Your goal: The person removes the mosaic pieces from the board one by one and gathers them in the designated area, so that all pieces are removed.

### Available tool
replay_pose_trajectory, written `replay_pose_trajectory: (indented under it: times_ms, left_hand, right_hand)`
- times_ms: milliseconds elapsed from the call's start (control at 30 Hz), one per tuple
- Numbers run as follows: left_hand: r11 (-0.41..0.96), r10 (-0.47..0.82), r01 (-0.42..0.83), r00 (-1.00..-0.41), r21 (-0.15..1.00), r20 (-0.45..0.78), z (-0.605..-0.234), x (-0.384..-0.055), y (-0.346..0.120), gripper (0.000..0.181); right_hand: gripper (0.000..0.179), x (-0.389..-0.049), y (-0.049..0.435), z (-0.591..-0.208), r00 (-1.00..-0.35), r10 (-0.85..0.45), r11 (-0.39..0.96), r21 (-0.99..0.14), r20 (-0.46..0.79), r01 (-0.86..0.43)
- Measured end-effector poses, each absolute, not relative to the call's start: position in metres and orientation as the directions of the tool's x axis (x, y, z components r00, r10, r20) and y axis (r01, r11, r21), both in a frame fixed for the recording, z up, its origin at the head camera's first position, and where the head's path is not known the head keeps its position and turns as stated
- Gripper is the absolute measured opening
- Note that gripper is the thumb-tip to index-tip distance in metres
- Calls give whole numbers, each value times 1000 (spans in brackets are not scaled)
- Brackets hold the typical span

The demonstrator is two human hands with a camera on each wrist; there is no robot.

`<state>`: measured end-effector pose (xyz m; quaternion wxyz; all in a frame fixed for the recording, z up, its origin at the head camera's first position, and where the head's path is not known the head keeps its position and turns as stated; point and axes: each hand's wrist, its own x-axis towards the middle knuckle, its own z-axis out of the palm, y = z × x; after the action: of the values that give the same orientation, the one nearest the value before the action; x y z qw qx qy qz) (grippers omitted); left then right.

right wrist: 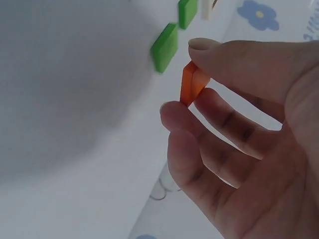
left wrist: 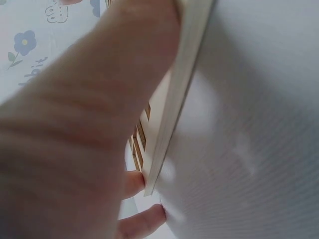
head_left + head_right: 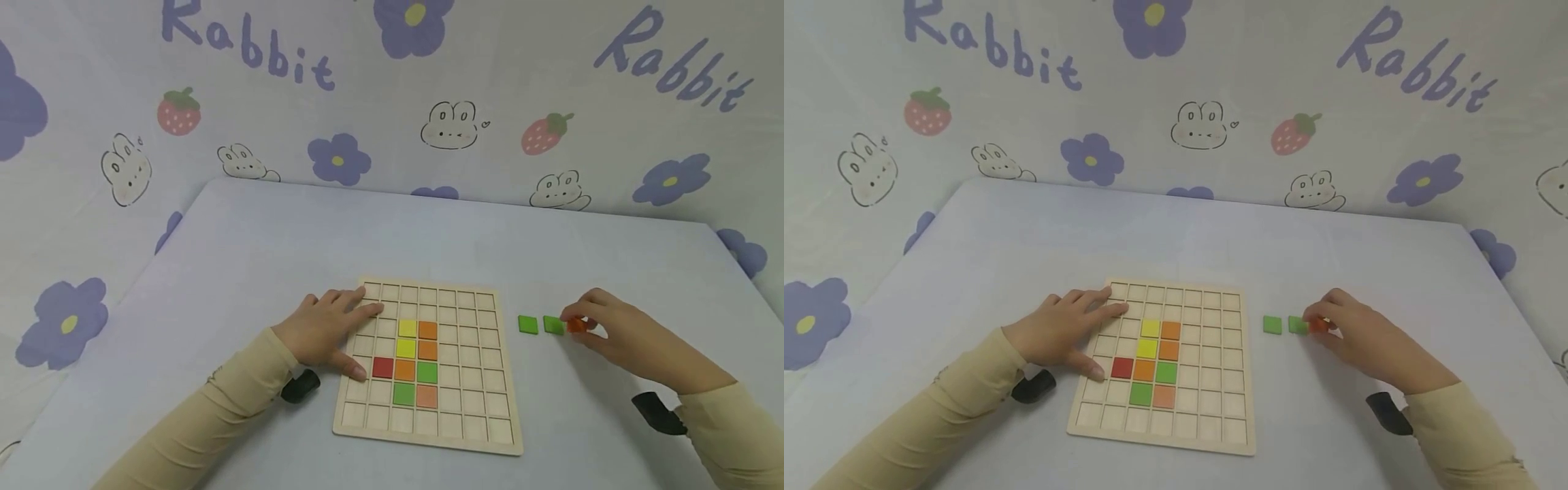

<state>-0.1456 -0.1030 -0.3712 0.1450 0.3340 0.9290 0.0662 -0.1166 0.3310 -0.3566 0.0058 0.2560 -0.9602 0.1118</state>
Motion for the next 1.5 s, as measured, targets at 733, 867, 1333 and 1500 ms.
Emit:
replay_pose_trajectory:
  times_ms: [733,867,1333,1500]
  left_hand:
    - [769,640,605,-733,207,-231,-376,-147,-105,103]
    - [769,639,603,-732,214,-235,-374,-146,-106,103]
    - [767,641,605,-733,213,-228,-378,-149,-109,104]
    - [772,635,596,-737,222,-230,-381,-150,-108,104]
  right_hand:
    - [42,-130,355,-374,-870,-492,837,-254,39,-485]
    - [40,-130,354,-374,-863,-502,829,-256,52,-498]
    - [39,-125,298,-346,-860,-510,826,-259,37,-501]
    - [37,-124,270,-342,-822,-566,785,-262,64,-561]
